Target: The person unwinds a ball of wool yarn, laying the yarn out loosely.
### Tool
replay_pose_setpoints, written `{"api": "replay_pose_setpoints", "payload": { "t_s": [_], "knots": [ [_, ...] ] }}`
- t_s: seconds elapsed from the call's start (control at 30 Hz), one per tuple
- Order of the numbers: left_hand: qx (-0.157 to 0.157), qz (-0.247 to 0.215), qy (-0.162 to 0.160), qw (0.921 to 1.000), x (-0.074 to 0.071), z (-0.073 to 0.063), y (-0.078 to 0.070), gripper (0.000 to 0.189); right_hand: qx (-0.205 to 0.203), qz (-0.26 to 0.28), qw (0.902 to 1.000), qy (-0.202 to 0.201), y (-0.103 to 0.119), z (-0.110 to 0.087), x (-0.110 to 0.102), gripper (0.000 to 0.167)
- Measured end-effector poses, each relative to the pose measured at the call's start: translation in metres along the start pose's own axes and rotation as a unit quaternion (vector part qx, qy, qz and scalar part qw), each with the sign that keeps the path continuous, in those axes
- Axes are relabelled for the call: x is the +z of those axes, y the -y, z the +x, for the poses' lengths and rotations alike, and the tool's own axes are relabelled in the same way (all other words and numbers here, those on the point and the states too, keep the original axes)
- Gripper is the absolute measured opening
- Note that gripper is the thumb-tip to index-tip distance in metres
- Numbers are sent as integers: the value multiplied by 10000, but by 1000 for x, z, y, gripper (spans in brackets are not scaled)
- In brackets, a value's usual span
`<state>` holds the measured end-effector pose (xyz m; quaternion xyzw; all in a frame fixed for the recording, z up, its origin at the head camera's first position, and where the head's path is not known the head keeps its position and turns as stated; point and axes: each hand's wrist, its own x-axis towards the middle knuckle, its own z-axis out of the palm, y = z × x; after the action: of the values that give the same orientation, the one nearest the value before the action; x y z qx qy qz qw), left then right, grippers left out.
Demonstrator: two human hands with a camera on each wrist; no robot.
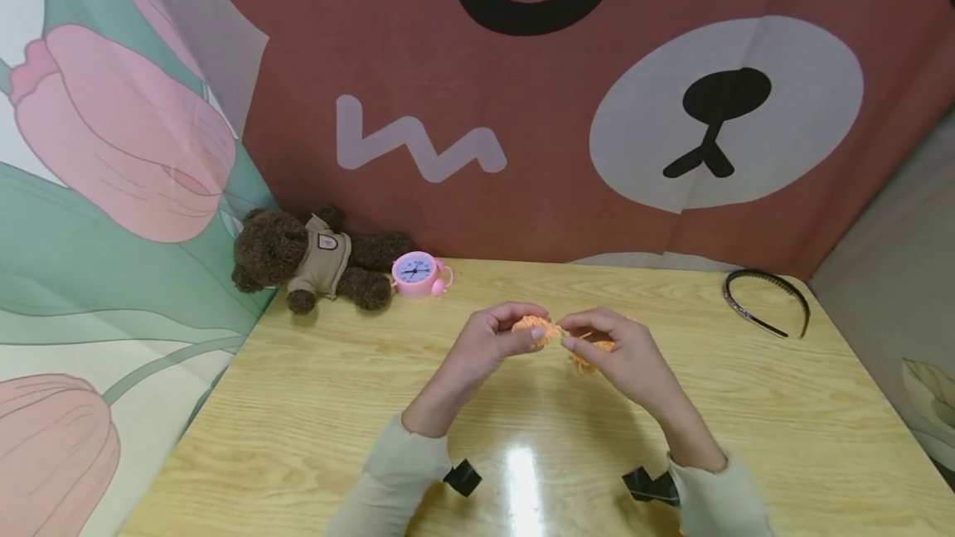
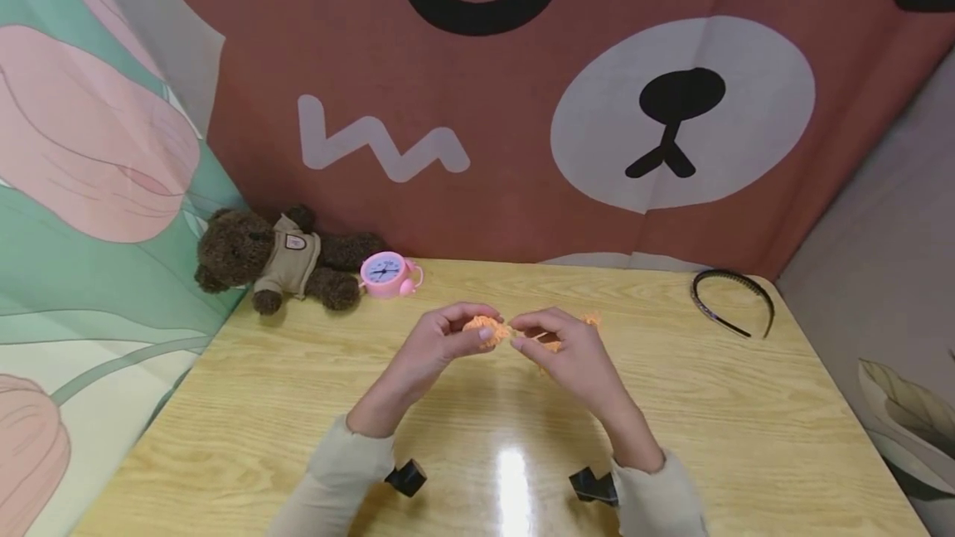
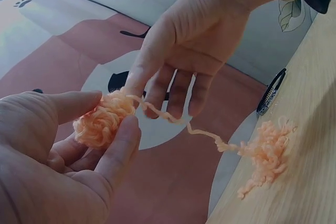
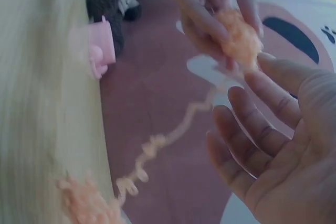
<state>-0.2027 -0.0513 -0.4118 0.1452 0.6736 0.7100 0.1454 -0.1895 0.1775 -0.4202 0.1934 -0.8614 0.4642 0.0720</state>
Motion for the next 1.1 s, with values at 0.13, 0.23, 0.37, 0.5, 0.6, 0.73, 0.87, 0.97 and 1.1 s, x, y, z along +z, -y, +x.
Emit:
{"api": "replay_pose_setpoints", "payload": {
  "t_s": [0.13,0.23,0.37,0.5,0.6,0.73,0.87,0.97,1.1],
  "knots": [
    [8,-1,73,10000,1,0,0,34,-96,-237,9996,-156,4,1,5,13],
    [22,51,-19,10000,0,0,0,32,-29,-441,9982,-395,2,1,0,10],
    [63,-27,-208,9998,-3,0,0,29,169,-457,9959,-760,-5,0,-16,14],
    [133,-170,-371,9991,-7,0,-2,30,610,-268,9881,-1387,-13,-2,-38,23],
    [164,-228,-480,9985,-9,0,-4,32,1180,263,9722,-2006,-22,-4,-57,30],
    [163,-252,-523,9982,-11,0,-5,31,1710,1457,9251,-3061,-39,-5,-80,26],
    [176,-262,-569,9979,-12,0,-4,32,1939,2052,8814,-3787,-54,-9,-96,22],
    [209,-290,-655,9972,-14,1,-4,31,2135,1732,8809,-3852,-60,-11,-101,23],
    [250,-340,-641,9971,-12,1,-3,31,2285,451,9206,-3134,-60,-10,-96,32]
  ]
}}
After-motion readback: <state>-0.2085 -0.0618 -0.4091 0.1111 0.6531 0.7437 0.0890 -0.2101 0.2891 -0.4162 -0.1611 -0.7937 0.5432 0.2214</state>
